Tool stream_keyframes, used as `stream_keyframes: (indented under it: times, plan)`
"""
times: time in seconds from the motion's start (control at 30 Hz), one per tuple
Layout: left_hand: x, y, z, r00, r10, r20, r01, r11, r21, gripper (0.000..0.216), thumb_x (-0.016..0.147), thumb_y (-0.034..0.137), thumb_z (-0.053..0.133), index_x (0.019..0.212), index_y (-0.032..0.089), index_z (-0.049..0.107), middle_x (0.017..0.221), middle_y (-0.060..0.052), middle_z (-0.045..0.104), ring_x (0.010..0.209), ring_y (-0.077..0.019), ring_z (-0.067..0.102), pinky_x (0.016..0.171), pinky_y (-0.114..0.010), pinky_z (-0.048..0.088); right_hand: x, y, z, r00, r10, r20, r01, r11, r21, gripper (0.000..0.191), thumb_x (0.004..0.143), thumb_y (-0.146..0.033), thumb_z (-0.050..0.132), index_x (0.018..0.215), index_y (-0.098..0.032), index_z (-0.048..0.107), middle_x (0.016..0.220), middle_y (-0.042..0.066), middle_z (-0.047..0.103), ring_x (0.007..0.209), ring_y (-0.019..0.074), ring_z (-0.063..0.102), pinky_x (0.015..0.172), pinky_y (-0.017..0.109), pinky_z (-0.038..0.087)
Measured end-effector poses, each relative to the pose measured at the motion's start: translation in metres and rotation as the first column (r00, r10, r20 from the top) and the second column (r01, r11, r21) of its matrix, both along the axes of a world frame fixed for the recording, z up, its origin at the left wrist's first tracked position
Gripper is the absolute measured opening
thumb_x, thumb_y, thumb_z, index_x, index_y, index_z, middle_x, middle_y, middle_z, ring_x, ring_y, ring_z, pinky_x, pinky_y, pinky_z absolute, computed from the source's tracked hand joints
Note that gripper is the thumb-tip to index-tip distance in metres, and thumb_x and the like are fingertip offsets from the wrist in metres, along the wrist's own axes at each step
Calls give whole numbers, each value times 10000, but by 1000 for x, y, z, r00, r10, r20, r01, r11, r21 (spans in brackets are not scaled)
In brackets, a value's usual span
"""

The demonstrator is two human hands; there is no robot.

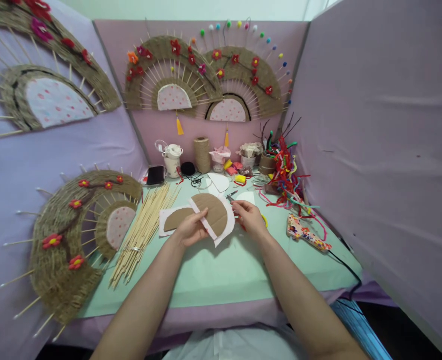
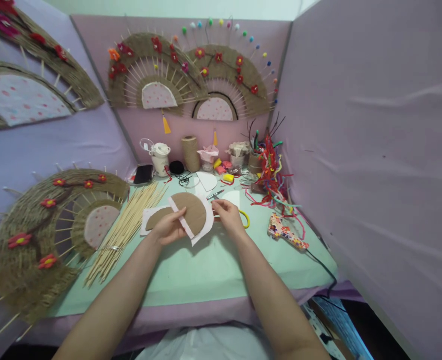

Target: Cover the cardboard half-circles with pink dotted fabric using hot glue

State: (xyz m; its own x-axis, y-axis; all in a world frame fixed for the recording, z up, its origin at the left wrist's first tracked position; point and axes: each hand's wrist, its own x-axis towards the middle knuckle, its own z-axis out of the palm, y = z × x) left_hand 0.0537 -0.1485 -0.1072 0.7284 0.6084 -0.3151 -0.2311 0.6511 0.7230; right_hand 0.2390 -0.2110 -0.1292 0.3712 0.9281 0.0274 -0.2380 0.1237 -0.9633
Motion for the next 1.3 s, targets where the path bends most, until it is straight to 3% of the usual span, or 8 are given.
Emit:
stream_keyframes:
  times: [0.2, 0.33, 0.53, 0.7, 0.9, 1.13, 1.3]
  plan:
    - [-3, 6, 4, 983, 93, 158, -92, 996, -12, 391, 877, 313, 488, 1223, 135, 523, 1013, -131, 692, 985, -246, 644, 877, -413, 498, -1, 3, -1, 996, 9, 94, -4, 998, -55, 373, 685, -520, 636, 822, -173, 635, 734, 30, 646, 576, 107, 563, 496, 207, 447]
    - [-3, 9, 4, 965, 162, 207, -163, 987, -9, 389, 879, 299, 490, 1239, 152, 507, 1015, -106, 694, 961, -218, 650, 864, -389, 511, -1, 5, -5, 970, -33, 242, 36, 999, -8, 380, 711, -537, 596, 794, -168, 625, 665, 14, 620, 528, 104, 528, 473, 210, 419]
    - [-2, 8, 8, 924, 270, 272, -275, 961, -21, 368, 886, 318, 487, 1229, 186, 505, 1046, -97, 681, 915, -202, 654, 828, -403, 526, -1, 5, -11, 836, -147, 529, 120, 989, 85, 371, 788, -529, 509, 751, -174, 608, 593, 5, 589, 500, 118, 492, 496, 232, 393]
    - [-4, 10, 10, 897, 334, 291, -334, 941, -51, 351, 881, 313, 502, 1205, 180, 518, 1037, -99, 680, 904, -188, 657, 817, -371, 531, -5, 3, -12, 785, -163, 597, 119, 987, 112, 357, 785, -511, 517, 691, -181, 614, 564, 0, 576, 510, 128, 478, 521, 240, 372]
    - [-3, 9, 10, 900, 325, 292, -326, 944, -47, 334, 885, 319, 494, 1189, 185, 526, 1003, -90, 689, 871, -182, 663, 797, -363, 537, -3, 3, -9, 766, -217, 605, 176, 976, 128, 361, 802, -511, 488, 705, -183, 604, 558, -3, 569, 509, 133, 480, 535, 244, 382]
    - [-2, 8, 10, 894, 318, 316, -319, 946, -52, 311, 886, 296, 492, 1176, 195, 538, 1007, -83, 692, 902, -186, 658, 807, -369, 534, 30, -45, 17, 676, -147, 722, 126, 989, 83, 318, 814, -453, 497, 844, -174, 647, 710, 32, 652, 634, 166, 578, 604, 267, 430]
    - [-2, 8, 10, 893, 317, 319, -324, 945, -33, 345, 873, 321, 516, 1195, 197, 530, 1045, -93, 682, 903, -190, 659, 803, -367, 537, 73, -87, 23, 592, -126, 796, 234, 972, -20, 305, 806, -431, 497, 868, -168, 639, 742, 54, 677, 638, 179, 610, 610, 281, 446]
